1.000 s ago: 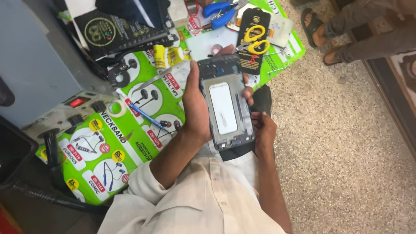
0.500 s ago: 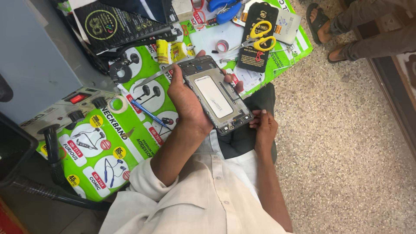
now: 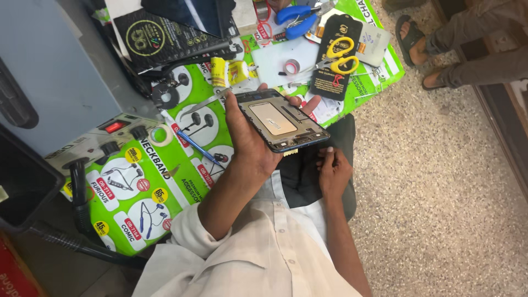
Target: The person uses a blue screwdriver to unscrew and remove components from the back of a disassembled smartphone. They then use a yellow cloth to wipe the internal surfaces of the phone chassis and inspect the device.
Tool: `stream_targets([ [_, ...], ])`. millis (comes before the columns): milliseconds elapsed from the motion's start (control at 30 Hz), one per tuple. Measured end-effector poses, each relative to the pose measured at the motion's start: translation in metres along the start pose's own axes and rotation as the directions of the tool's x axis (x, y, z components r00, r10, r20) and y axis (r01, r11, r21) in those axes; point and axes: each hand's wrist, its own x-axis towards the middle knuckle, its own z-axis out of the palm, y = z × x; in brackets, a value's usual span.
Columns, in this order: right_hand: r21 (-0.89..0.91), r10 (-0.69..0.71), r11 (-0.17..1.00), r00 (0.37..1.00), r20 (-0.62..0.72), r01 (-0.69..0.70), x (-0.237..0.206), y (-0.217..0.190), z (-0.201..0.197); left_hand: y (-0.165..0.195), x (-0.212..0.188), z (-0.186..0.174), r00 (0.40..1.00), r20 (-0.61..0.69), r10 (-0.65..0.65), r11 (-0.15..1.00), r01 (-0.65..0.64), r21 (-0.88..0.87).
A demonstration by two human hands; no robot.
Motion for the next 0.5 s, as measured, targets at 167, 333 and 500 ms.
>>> stream_targets([
  [167,-0.051,-0.046,0.998,0.999,-0.003,0.046,-0.0012,0.0024,0.001,0.0005,-0.0015,-0.0009,1.0,0.002,0.0,0.999,0.0,0.032],
  [333,-0.044,-0.051,0.998,0.999,-0.005,0.051,-0.0009,0.0068,0.0018,0.0014,-0.001,0.0001,1.0,-0.017,-0.019,0.999,0.02,0.035],
  [500,-0.05,-0.051,0.997,0.999,0.002,0.051,-0.0017,0.0061,0.0009,0.0005,0.001,0.0002,1.0,-0.018,-0.014,1.0,0.014,0.024],
])
